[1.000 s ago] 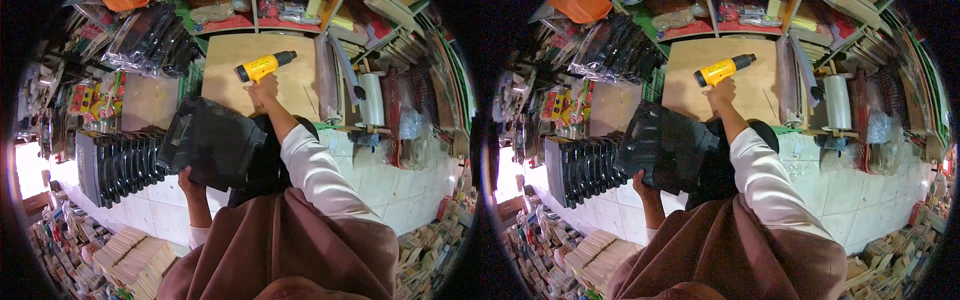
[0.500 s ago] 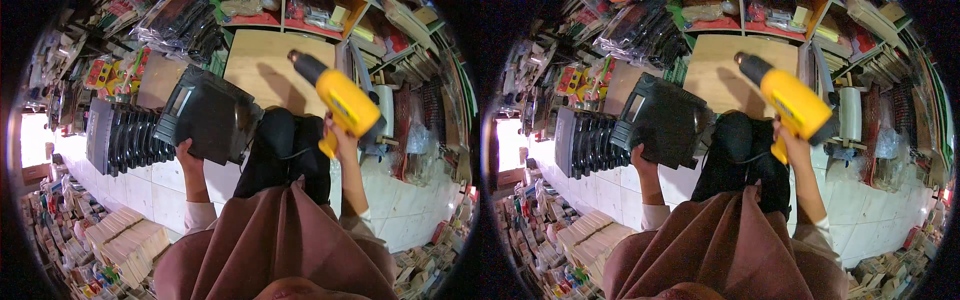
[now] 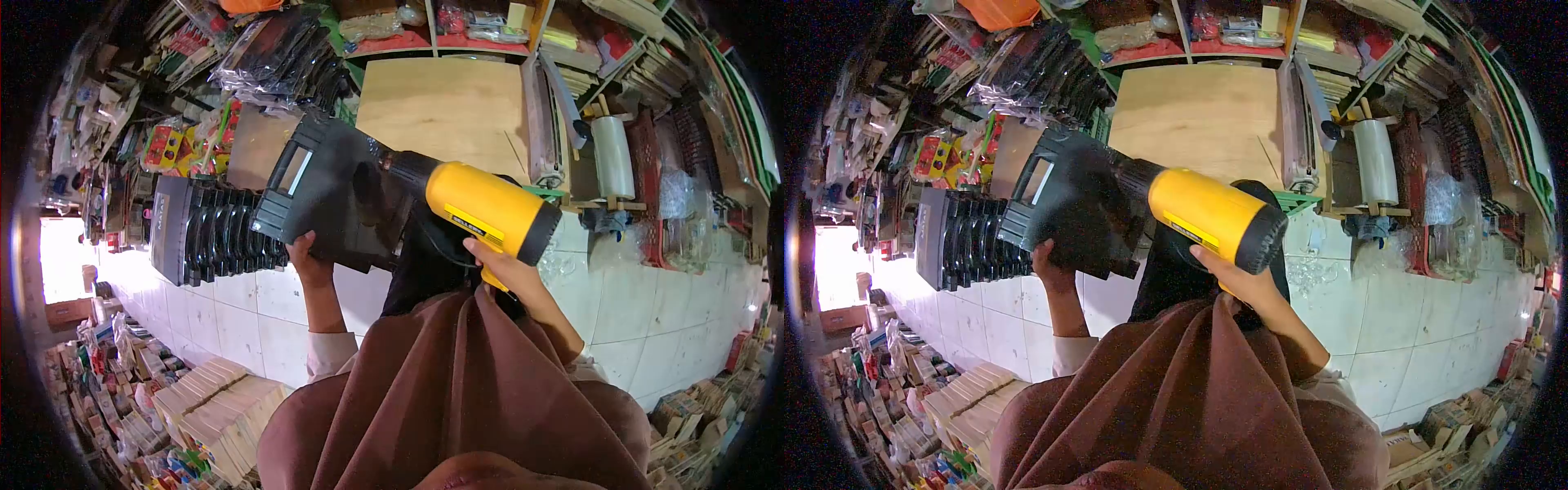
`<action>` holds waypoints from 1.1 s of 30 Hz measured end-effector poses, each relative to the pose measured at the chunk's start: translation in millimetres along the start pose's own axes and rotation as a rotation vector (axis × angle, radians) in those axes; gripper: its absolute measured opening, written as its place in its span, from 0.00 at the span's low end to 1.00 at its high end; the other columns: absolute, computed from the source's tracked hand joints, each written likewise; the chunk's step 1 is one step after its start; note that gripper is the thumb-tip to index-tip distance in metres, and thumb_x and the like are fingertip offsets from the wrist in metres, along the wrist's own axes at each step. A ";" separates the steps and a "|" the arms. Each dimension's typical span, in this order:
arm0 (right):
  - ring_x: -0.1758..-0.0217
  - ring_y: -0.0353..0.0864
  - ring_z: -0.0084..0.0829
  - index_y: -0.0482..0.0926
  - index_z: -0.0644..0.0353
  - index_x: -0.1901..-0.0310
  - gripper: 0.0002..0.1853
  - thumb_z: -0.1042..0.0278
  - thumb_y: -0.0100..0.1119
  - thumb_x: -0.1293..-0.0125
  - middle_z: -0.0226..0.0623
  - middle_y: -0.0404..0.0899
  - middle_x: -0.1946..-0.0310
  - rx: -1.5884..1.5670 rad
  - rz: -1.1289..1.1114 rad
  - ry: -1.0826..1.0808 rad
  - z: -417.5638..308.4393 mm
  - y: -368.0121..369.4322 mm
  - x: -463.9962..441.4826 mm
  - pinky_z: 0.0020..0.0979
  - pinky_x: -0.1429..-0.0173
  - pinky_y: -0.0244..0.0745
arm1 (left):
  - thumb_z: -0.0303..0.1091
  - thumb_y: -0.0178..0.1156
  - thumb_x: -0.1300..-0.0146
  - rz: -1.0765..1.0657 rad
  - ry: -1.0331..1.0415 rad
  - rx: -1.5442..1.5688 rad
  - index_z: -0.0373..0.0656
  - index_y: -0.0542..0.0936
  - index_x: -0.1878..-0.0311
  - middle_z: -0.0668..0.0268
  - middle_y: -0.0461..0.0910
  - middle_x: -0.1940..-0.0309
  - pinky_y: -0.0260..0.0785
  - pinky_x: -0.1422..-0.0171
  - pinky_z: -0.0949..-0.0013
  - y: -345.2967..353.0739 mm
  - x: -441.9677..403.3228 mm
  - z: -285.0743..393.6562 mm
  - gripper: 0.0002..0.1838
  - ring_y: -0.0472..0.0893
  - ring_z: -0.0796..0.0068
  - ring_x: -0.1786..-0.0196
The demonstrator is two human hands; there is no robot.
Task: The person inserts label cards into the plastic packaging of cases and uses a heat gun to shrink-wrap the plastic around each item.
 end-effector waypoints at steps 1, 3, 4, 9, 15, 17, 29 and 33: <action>0.73 0.73 0.18 0.74 0.62 0.58 0.15 0.66 0.64 0.44 0.28 0.75 0.70 0.014 0.010 -0.047 -0.7 1.2 -1.4 0.20 0.72 0.68 | 0.33 0.56 0.59 0.000 0.005 -0.007 0.32 0.69 0.45 0.54 0.73 0.51 0.67 0.42 0.58 0.8 1.0 0.1 0.32 0.74 0.55 0.48; 0.77 0.71 0.18 0.75 0.59 0.62 0.14 0.58 0.64 0.43 0.26 0.74 0.75 0.010 0.021 -0.061 4.3 2.3 -3.5 0.20 0.74 0.65 | 0.33 0.56 0.58 -0.011 0.015 -0.022 0.32 0.69 0.45 0.54 0.73 0.51 0.68 0.42 0.58 -0.4 0.6 -0.6 0.32 0.74 0.56 0.48; 0.77 0.71 0.18 0.76 0.59 0.63 0.14 0.57 0.64 0.43 0.26 0.74 0.76 -0.007 0.024 -0.024 2.5 2.0 -2.8 0.21 0.74 0.65 | 0.33 0.56 0.58 -0.014 0.021 -0.030 0.32 0.69 0.45 0.54 0.74 0.51 0.68 0.43 0.58 -1.3 0.4 -0.6 0.32 0.74 0.56 0.48; 0.78 0.71 0.18 0.77 0.61 0.59 0.14 0.62 0.65 0.43 0.28 0.76 0.73 -0.060 0.063 0.081 10.8 -5.4 4.2 0.20 0.74 0.67 | 0.32 0.56 0.57 0.054 0.003 0.013 0.33 0.69 0.45 0.53 0.74 0.51 0.68 0.42 0.56 5.3 4.9 4.8 0.31 0.75 0.54 0.49; 0.77 0.72 0.18 0.76 0.62 0.56 0.13 0.70 0.62 0.41 0.29 0.76 0.71 -0.081 0.037 0.164 30.8 -20.6 13.5 0.19 0.73 0.68 | 0.31 0.54 0.55 0.136 -0.019 0.050 0.33 0.68 0.44 0.52 0.72 0.49 0.68 0.42 0.52 -9.9 -0.6 2.4 0.30 0.74 0.51 0.47; 0.76 0.72 0.19 0.75 0.63 0.55 0.13 0.72 0.61 0.41 0.30 0.77 0.69 -0.100 0.034 0.192 33.5 -25.0 16.8 0.20 0.72 0.68 | 0.31 0.54 0.55 0.140 -0.018 0.053 0.33 0.68 0.44 0.51 0.72 0.49 0.69 0.42 0.51 -11.5 -2.1 3.3 0.30 0.73 0.50 0.47; 0.66 0.76 0.22 0.75 0.62 0.57 0.12 0.73 0.61 0.42 0.29 0.77 0.66 0.046 0.156 -0.182 23.6 -49.0 -47.0 0.23 0.62 0.70 | 0.28 0.57 0.56 0.070 0.153 -0.163 0.30 0.72 0.50 0.54 0.76 0.56 0.70 0.47 0.60 24.3 -35.8 15.1 0.25 0.77 0.58 0.54; 0.65 0.75 0.25 0.75 0.64 0.58 0.16 0.65 0.65 0.44 0.34 0.76 0.65 0.031 0.328 -0.263 39.3 -54.0 -120.5 0.26 0.61 0.71 | 0.23 0.61 0.58 -0.041 0.153 -0.417 0.31 0.74 0.54 0.61 0.78 0.61 0.70 0.53 0.69 69.7 -64.3 20.2 0.22 0.78 0.69 0.59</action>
Point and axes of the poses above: each hand's wrist, its own x-axis away from the middle knuckle, its own y-axis out of the palm, z = x × y, the point moved 1 cm from there along -x, towards the middle knuckle
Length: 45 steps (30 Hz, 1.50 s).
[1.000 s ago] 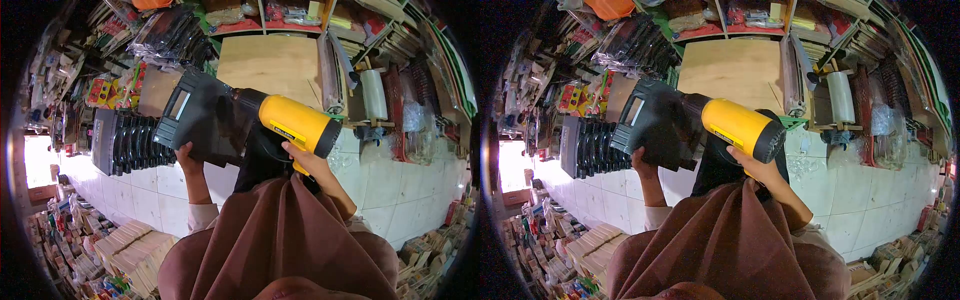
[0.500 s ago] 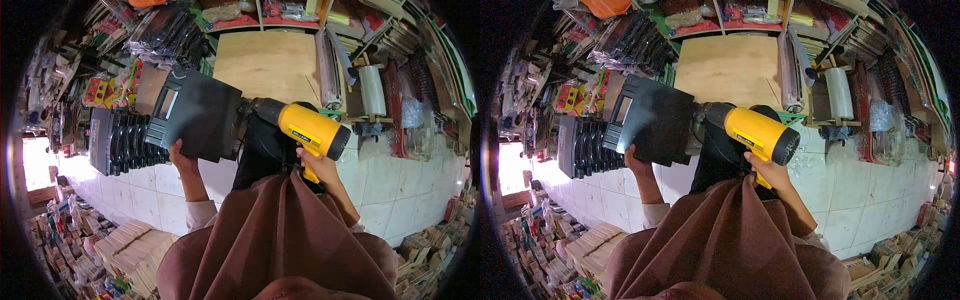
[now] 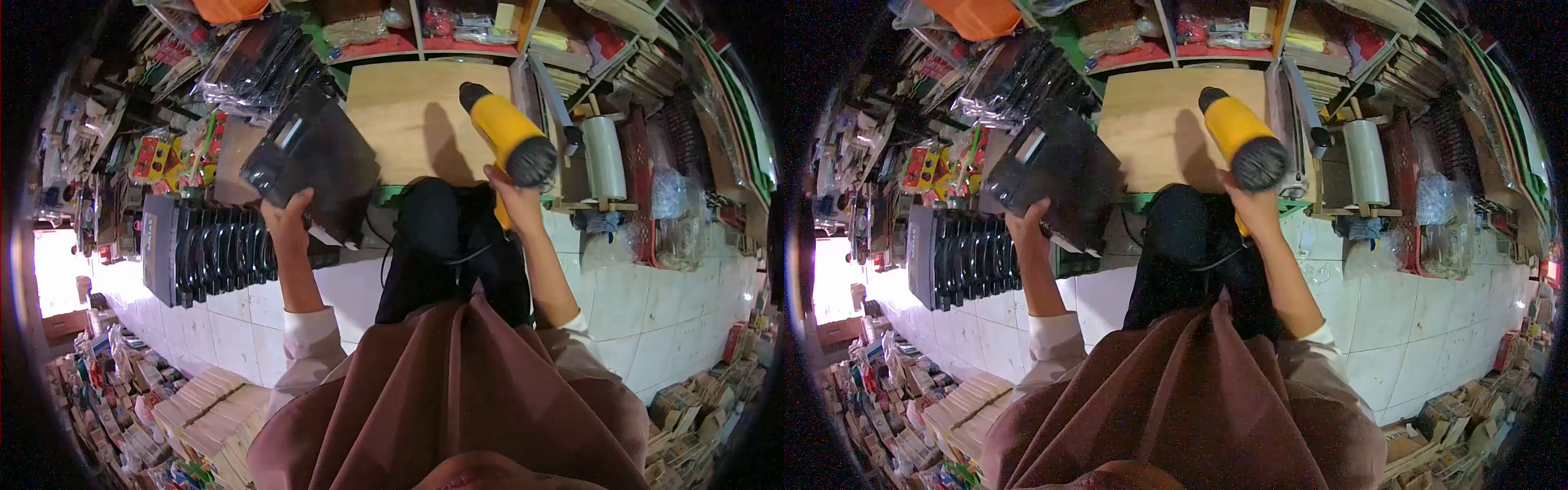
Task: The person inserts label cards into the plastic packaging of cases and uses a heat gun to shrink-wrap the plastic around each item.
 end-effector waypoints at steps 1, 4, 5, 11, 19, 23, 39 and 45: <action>0.62 0.75 0.28 0.73 0.65 0.55 0.16 0.67 0.62 0.43 0.37 0.76 0.63 -0.019 -0.016 0.015 -5.2 4.4 -15.8 0.29 0.58 0.70 | 0.23 0.61 0.58 -0.063 0.039 -0.110 0.31 0.74 0.54 0.62 0.78 0.61 0.70 0.52 0.69 12.2 -12.0 -2.7 0.23 0.78 0.69 0.59; 0.54 0.75 0.38 0.66 0.68 0.48 0.21 0.68 0.56 0.41 0.49 0.75 0.58 0.217 -0.043 0.112 -38.1 28.4 -45.3 0.33 0.50 0.69 | 0.25 0.64 0.61 -0.292 0.169 -0.682 0.32 0.73 0.51 0.59 0.79 0.60 0.70 0.50 0.67 48.7 -57.4 -22.0 0.28 0.79 0.63 0.58; 0.53 0.75 0.44 0.64 0.70 0.49 0.23 0.68 0.58 0.43 0.54 0.73 0.57 0.229 -0.006 0.000 11.9 35.9 -71.9 0.36 0.49 0.68 | 0.25 0.63 0.60 -0.332 0.213 -0.796 0.34 0.70 0.46 0.57 0.79 0.61 0.70 0.51 0.64 66.3 -70.8 -36.7 0.31 0.79 0.60 0.58; 0.52 0.73 0.52 0.65 0.71 0.53 0.25 0.68 0.63 0.48 0.57 0.70 0.56 0.431 0.138 -0.036 61.8 63.2 -122.3 0.41 0.47 0.67 | 0.31 0.61 0.56 -0.459 0.390 -1.335 0.30 0.60 0.38 0.44 0.62 0.39 0.51 0.34 0.42 137.6 -116.6 -187.3 0.39 0.62 0.50 0.35; 0.49 0.69 0.51 0.64 0.67 0.54 0.25 0.66 0.64 0.49 0.54 0.67 0.55 0.783 0.200 0.017 104.1 73.9 -163.6 0.45 0.47 0.68 | 0.32 0.48 0.40 -0.319 0.438 -1.709 0.34 0.58 0.35 0.44 0.57 0.35 0.49 0.34 0.39 172.9 -111.3 -263.9 0.29 0.58 0.45 0.33; 0.50 0.70 0.51 0.64 0.68 0.56 0.25 0.62 0.63 0.49 0.53 0.68 0.55 0.865 0.229 0.045 119.7 76.9 -178.6 0.45 0.49 0.69 | 0.34 0.50 0.41 -0.239 0.483 -1.723 0.34 0.59 0.35 0.45 0.56 0.35 0.47 0.33 0.40 178.8 -118.9 -287.3 0.31 0.55 0.46 0.32; 0.49 0.70 0.48 0.66 0.64 0.53 0.28 0.52 0.60 0.50 0.47 0.70 0.54 1.154 0.123 0.038 138.8 76.8 -199.6 0.51 0.51 0.70 | 0.39 0.67 0.48 0.215 0.316 -0.337 0.38 0.71 0.49 0.60 0.73 0.59 0.66 0.53 0.65 3.2 -153.8 -145.6 0.26 0.73 0.64 0.59; 0.44 0.68 0.49 0.64 0.63 0.44 0.42 0.41 0.64 0.55 0.49 0.70 0.50 1.100 0.164 -0.173 107.4 69.3 -174.1 0.51 0.43 0.64 | 0.56 0.54 0.39 0.433 -0.084 -0.498 0.40 0.77 0.74 0.68 0.75 0.79 0.64 0.66 0.78 -64.5 -235.4 -47.5 0.25 0.72 0.82 0.72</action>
Point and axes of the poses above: each hand's wrist, its own x-axis away from the middle knuckle, its own y-axis out of the palm, z = x × y, the point moved 1 cm from there along -x, towards the middle knuckle
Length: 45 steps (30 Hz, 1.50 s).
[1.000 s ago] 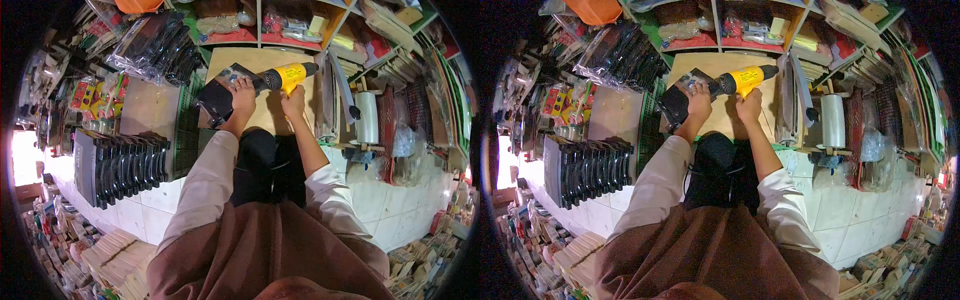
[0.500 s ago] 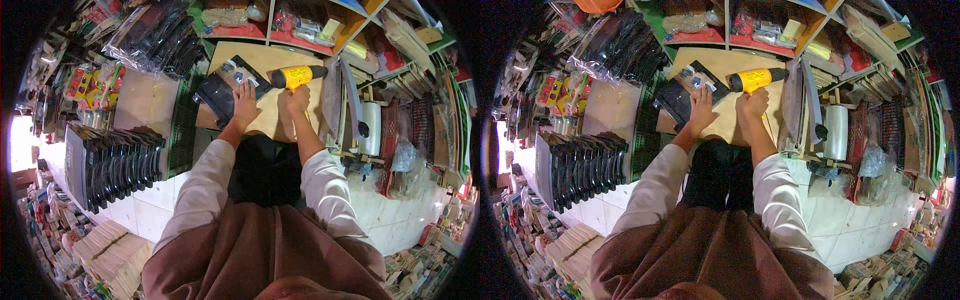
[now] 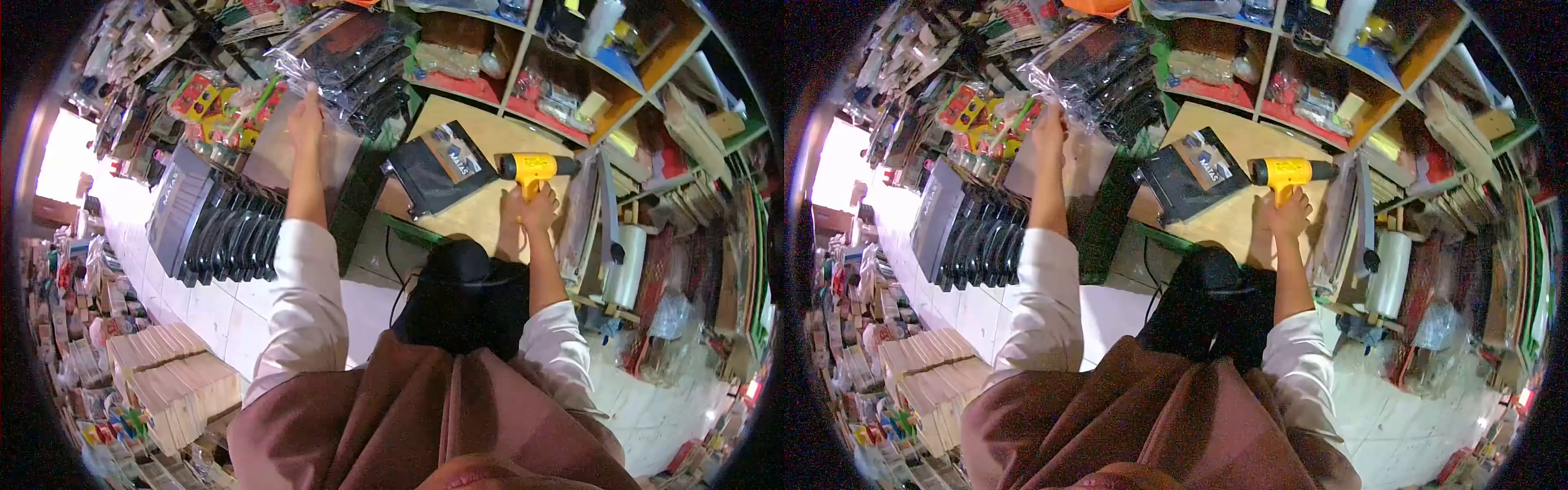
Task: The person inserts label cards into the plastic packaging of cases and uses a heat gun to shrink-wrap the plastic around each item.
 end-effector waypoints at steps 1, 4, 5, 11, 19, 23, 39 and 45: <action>0.45 0.68 0.49 0.65 0.63 0.45 0.41 0.41 0.63 0.55 0.49 0.71 0.51 -0.017 0.089 -0.078 13.2 14.3 -1.3 0.49 0.43 0.64 | 0.58 0.52 0.39 -0.050 -0.018 -0.050 0.41 0.77 0.76 0.69 0.74 0.81 0.64 0.68 0.77 -4.1 5.2 22.3 0.27 0.72 0.82 0.74; 0.44 0.70 0.49 0.69 0.69 0.45 0.41 0.42 0.64 0.54 0.55 0.72 0.49 0.006 -0.059 -0.055 30.5 -10.0 12.1 0.44 0.39 0.63 | 0.63 0.53 0.41 -0.304 -0.090 0.185 0.42 0.79 0.75 0.71 0.75 0.83 0.63 0.75 0.79 8.7 -17.8 16.9 0.29 0.73 0.82 0.80; 0.44 0.70 0.48 0.69 0.69 0.46 0.41 0.40 0.63 0.52 0.53 0.72 0.49 0.075 -0.092 -0.062 27.8 -18.9 16.7 0.42 0.39 0.64 | 0.62 0.55 0.43 -0.329 -0.066 0.183 0.42 0.79 0.75 0.71 0.76 0.83 0.62 0.78 0.80 11.5 -11.2 25.6 0.28 0.74 0.83 0.80; 0.42 0.67 0.41 0.69 0.61 0.48 0.35 0.45 0.66 0.53 0.41 0.68 0.47 -0.052 -0.345 0.257 14.7 19.2 -17.1 0.42 0.44 0.70 | 0.68 0.58 0.50 -0.462 -0.273 0.356 0.34 0.74 0.55 0.67 0.77 0.70 0.70 0.72 0.84 15.8 -34.5 21.3 0.39 0.76 0.78 0.74; 0.46 0.70 0.41 0.67 0.64 0.48 0.28 0.58 0.61 0.47 0.42 0.67 0.50 -0.080 -0.191 0.387 0.6 37.0 -32.6 0.41 0.45 0.71 | 0.75 0.56 0.57 -0.378 -0.345 0.245 0.37 0.71 0.56 0.63 0.78 0.68 0.66 0.78 0.87 5.9 -59.5 21.6 0.45 0.77 0.77 0.72; 0.54 0.76 0.46 0.73 0.68 0.57 0.24 0.58 0.64 0.50 0.47 0.74 0.58 -0.450 0.025 0.277 -4.7 -20.3 -15.8 0.39 0.50 0.73 | 0.74 0.56 0.55 -0.354 -0.310 0.281 0.36 0.68 0.51 0.59 0.77 0.64 0.68 0.74 0.85 1.1 -38.7 17.5 0.46 0.78 0.75 0.68; 0.83 0.72 0.22 0.74 0.62 0.62 0.12 0.64 0.63 0.42 0.30 0.73 0.78 -1.365 -0.280 0.618 32.4 -159.7 165.6 0.24 0.79 0.68 | 0.61 0.55 0.42 -0.622 -0.322 -0.056 0.43 0.75 0.55 0.65 0.80 0.74 0.66 0.71 0.75 -56.3 264.8 -100.1 0.29 0.78 0.78 0.72; 0.83 0.72 0.22 0.74 0.62 0.61 0.12 0.64 0.62 0.41 0.31 0.73 0.78 -1.443 -0.308 0.637 30.1 -149.0 170.9 0.23 0.79 0.69 | 0.62 0.53 0.41 -0.629 -0.317 -0.064 0.42 0.74 0.49 0.63 0.80 0.71 0.65 0.72 0.77 -79.2 282.5 -122.1 0.31 0.78 0.79 0.72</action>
Point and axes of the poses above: each hand's wrist, its own x-axis away from the middle knuckle, its own y-axis out of the palm, z = x × y, the point moved 1 cm from there along -x, towards the middle knuckle
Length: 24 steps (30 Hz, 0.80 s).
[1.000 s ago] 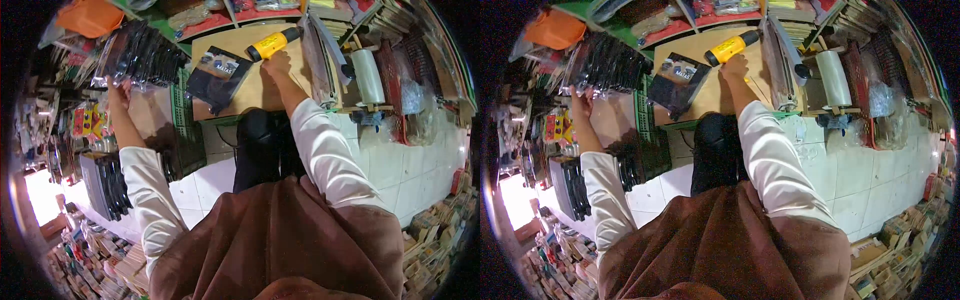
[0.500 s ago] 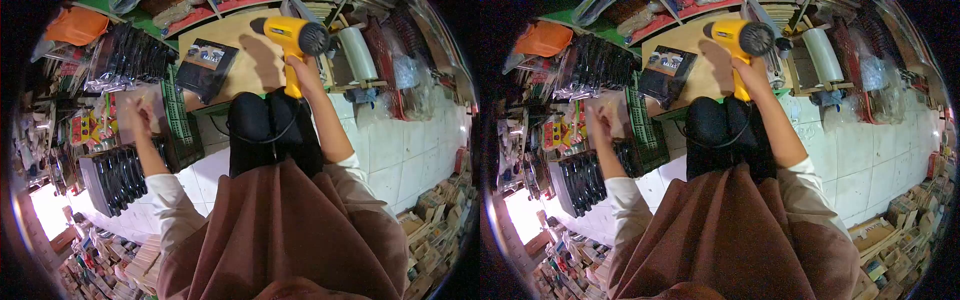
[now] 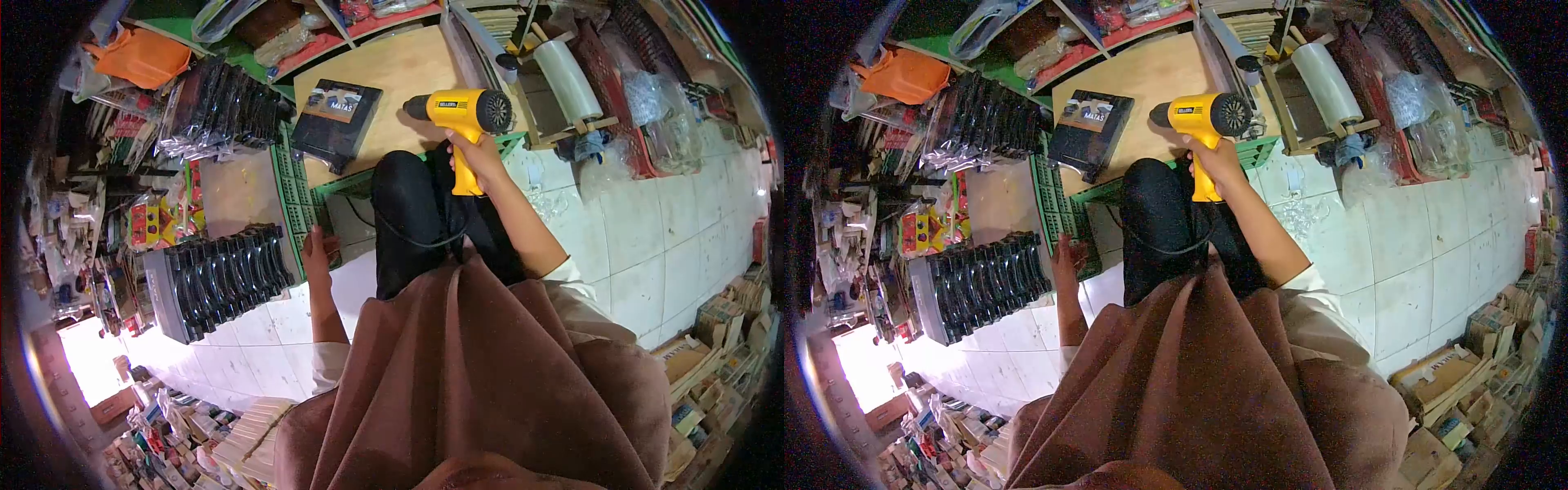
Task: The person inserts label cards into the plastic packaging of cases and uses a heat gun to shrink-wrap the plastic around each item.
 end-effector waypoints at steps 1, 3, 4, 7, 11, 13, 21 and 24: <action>0.83 0.72 0.22 0.74 0.62 0.61 0.12 0.64 0.62 0.41 0.31 0.73 0.78 -0.003 -0.005 0.021 3.5 0.5 1.6 0.23 0.79 0.69 | 0.62 0.53 0.41 -0.003 0.010 0.015 0.42 0.74 0.49 0.63 0.80 0.72 0.65 0.72 0.77 -3.2 0.1 -2.9 0.31 0.78 0.79 0.73; 0.84 0.71 0.23 0.75 0.63 0.61 0.12 0.66 0.63 0.42 0.31 0.72 0.79 -0.035 -0.012 0.042 9.1 2.4 6.9 0.24 0.81 0.69 | 0.62 0.53 0.41 -0.006 0.029 0.046 0.42 0.74 0.49 0.64 0.80 0.72 0.65 0.72 0.77 -8.8 -0.3 -5.4 0.32 0.77 0.79 0.74; 0.84 0.71 0.23 0.75 0.63 0.62 0.11 0.66 0.63 0.42 0.30 0.72 0.79 -0.027 -0.015 0.057 10.5 3.2 10.4 0.24 0.81 0.69 | 0.62 0.53 0.41 0.001 0.018 0.049 0.42 0.74 0.49 0.64 0.80 0.72 0.65 0.73 0.77 -10.7 -0.6 -5.1 0.32 0.77 0.79 0.74; 0.84 0.71 0.23 0.76 0.62 0.62 0.11 0.66 0.62 0.42 0.29 0.72 0.79 -0.015 -0.040 0.106 10.3 4.4 24.8 0.23 0.80 0.69 | 0.62 0.52 0.40 0.021 -0.003 0.049 0.42 0.74 0.49 0.63 0.80 0.73 0.65 0.73 0.77 -13.3 -1.1 -2.1 0.31 0.78 0.79 0.73; 0.84 0.71 0.23 0.75 0.62 0.62 0.11 0.66 0.62 0.42 0.29 0.72 0.79 0.000 -0.053 0.126 5.1 7.8 36.1 0.24 0.80 0.69 | 0.61 0.52 0.40 0.045 -0.004 0.045 0.42 0.73 0.48 0.63 0.80 0.73 0.65 0.73 0.77 -11.3 -1.9 0.9 0.31 0.78 0.79 0.73; 0.84 0.71 0.23 0.75 0.62 0.62 0.11 0.66 0.63 0.42 0.30 0.72 0.79 -0.030 -0.035 0.077 8.5 6.5 24.1 0.24 0.80 0.69 | 0.61 0.53 0.40 0.049 -0.005 0.049 0.42 0.73 0.47 0.63 0.80 0.72 0.65 0.72 0.77 -10.0 -1.8 2.4 0.32 0.78 0.78 0.72; 0.82 0.73 0.23 0.74 0.61 0.61 0.12 0.63 0.62 0.41 0.31 0.73 0.78 -0.044 0.020 0.000 -8.2 2.7 3.5 0.23 0.78 0.69 | 0.61 0.53 0.40 0.027 0.002 0.043 0.42 0.74 0.47 0.63 0.81 0.71 0.65 0.72 0.78 -12.5 0.8 4.6 0.31 0.78 0.78 0.70; 0.82 0.73 0.23 0.74 0.61 0.60 0.13 0.63 0.62 0.41 0.31 0.73 0.77 -0.027 -0.031 0.047 -9.4 4.1 19.4 0.24 0.78 0.70 | 0.61 0.53 0.41 0.011 0.028 0.064 0.42 0.73 0.47 0.65 0.80 0.72 0.65 0.72 0.78 -14.4 2.5 3.9 0.32 0.78 0.79 0.71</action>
Point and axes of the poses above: each hand's wrist, its own x-axis away from the middle knuckle, its own y-axis out of the palm, z = x × y, the point moved 1 cm from there along -x, towards the middle knuckle
